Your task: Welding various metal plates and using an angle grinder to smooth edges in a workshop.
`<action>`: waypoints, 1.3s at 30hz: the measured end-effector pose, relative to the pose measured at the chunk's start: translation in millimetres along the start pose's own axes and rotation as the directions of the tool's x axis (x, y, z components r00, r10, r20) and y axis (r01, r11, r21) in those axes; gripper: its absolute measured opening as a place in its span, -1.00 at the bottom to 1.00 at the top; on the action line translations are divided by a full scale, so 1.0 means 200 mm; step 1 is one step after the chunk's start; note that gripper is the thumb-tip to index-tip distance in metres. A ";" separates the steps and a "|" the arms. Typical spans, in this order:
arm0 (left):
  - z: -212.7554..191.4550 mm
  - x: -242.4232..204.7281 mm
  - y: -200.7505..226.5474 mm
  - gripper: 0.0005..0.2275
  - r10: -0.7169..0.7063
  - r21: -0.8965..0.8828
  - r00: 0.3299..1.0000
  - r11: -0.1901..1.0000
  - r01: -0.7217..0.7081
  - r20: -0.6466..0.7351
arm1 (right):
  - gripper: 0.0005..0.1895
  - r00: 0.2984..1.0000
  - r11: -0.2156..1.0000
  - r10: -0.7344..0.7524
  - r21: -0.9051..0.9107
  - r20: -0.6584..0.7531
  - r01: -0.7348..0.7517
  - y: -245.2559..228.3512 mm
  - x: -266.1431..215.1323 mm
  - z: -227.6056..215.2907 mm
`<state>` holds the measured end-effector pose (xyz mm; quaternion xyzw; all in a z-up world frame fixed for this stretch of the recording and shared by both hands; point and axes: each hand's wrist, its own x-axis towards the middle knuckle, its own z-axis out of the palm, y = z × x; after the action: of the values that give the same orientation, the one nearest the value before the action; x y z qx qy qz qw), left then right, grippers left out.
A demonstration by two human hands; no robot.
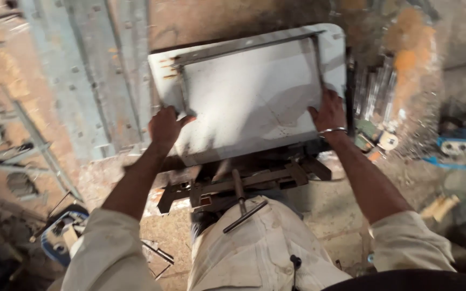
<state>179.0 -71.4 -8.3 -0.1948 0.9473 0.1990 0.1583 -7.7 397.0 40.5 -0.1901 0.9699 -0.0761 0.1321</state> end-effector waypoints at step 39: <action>-0.50 -0.04 0.20 -0.62 -0.235 -0.086 0.954 0.971 0.222 -0.184 | -0.67 0.912 0.881 -0.263 0.306 -0.314 0.360 0.16 0.26 -0.41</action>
<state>147.0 -79.4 94.2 -0.3263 0.9224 0.1899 0.0812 -88.6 414.0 101.4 -0.3057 0.9047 -0.2962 0.0202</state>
